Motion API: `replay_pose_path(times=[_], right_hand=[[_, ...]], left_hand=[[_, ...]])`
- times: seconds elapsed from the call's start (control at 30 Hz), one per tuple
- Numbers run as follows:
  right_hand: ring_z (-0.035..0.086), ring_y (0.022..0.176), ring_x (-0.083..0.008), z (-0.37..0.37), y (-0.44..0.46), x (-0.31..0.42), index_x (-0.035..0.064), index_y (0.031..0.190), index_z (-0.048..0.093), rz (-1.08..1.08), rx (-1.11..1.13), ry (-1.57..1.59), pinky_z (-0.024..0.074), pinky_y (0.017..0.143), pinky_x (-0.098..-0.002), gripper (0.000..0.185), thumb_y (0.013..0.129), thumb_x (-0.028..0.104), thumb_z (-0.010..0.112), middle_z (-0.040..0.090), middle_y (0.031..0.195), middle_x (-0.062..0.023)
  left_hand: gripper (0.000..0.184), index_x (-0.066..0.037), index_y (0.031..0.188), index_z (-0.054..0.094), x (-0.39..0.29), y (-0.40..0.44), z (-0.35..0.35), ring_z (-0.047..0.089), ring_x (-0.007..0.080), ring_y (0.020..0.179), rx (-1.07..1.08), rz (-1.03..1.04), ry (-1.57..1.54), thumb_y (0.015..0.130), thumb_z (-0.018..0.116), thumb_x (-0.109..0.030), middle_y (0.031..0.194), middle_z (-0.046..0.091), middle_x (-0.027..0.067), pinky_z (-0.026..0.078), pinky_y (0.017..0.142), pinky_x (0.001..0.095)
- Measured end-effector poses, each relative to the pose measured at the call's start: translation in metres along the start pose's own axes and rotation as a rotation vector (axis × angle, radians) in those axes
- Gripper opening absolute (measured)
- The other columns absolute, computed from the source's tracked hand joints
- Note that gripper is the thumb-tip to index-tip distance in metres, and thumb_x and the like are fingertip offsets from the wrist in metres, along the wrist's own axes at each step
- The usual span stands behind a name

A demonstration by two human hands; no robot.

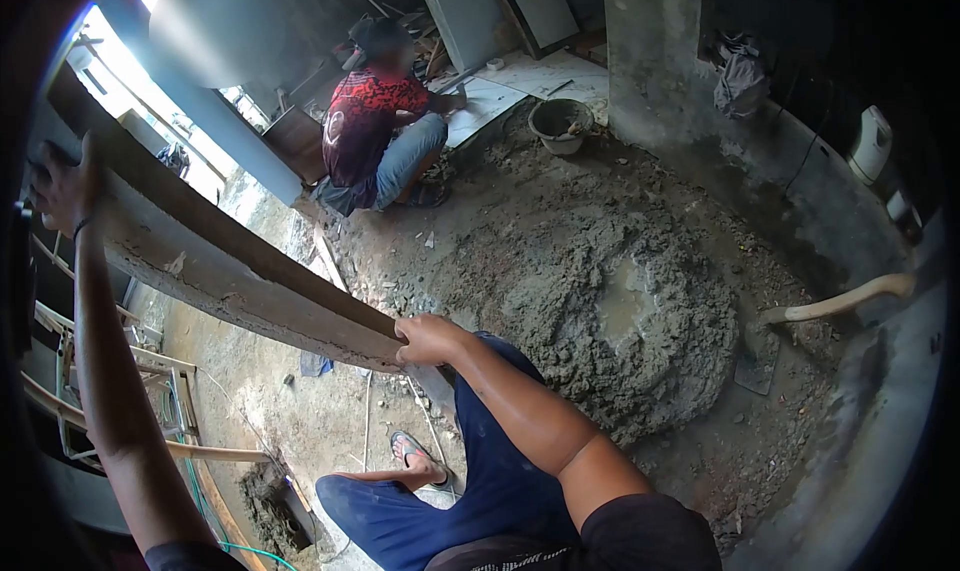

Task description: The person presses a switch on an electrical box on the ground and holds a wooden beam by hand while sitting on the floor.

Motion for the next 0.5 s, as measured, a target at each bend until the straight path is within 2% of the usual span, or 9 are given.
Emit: replay_pose_path(times=[0.13,0.23,0.37,0.5], right_hand=[[0.064,0.097,-0.0355,-0.001,0.000,0.001,0.0010,0.106,0.062,0.020,0.009,-0.006,0.0502,0.083,-0.0422,0.045,0.073,0.031,0.071,0.067,0.099,-0.0219],[0.064,0.098,-0.0355,0.000,0.000,-0.001,0.0012,0.107,0.062,0.029,0.012,0.000,0.0502,0.083,-0.0420,0.046,0.073,0.031,0.070,0.067,0.101,-0.0220],[0.064,0.099,-0.0357,-0.002,-0.001,0.001,0.0013,0.107,0.062,0.030,0.013,0.004,0.0501,0.083,-0.0421,0.045,0.073,0.031,0.069,0.066,0.101,-0.0219],[0.064,0.099,-0.0359,-0.003,-0.002,0.002,0.0014,0.106,0.061,0.028,0.012,0.013,0.0500,0.083,-0.0422,0.045,0.073,0.031,0.069,0.066,0.101,-0.0218]], left_hand=[[0.092,-0.031,0.149,0.030,-0.001,0.000,-0.002,0.024,0.0358,0.142,-0.031,0.012,-0.039,0.074,0.043,-0.083,0.157,0.022,0.0111,0.028,0.106,0.0604],[0.093,-0.032,0.149,0.030,0.011,-0.001,0.014,0.031,0.0381,0.139,-0.020,0.016,0.047,0.074,0.042,-0.084,0.157,0.023,0.0116,0.031,0.104,0.0609],[0.091,-0.037,0.146,0.030,0.027,0.001,0.030,0.028,0.0332,0.140,0.113,-0.030,0.196,0.070,0.057,-0.079,0.152,0.030,0.0089,0.037,0.100,0.0603],[0.092,-0.037,0.146,0.030,0.028,0.002,0.031,0.028,0.0326,0.140,0.140,-0.033,0.230,0.069,0.056,-0.080,0.152,0.030,0.0078,0.037,0.100,0.0598]])
Point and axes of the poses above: each hand's wrist, its own y-axis towards the middle knuckle, its own z-axis out of the palm, x = y × z, the point moved 2 cm from there along y, towards the middle knuckle
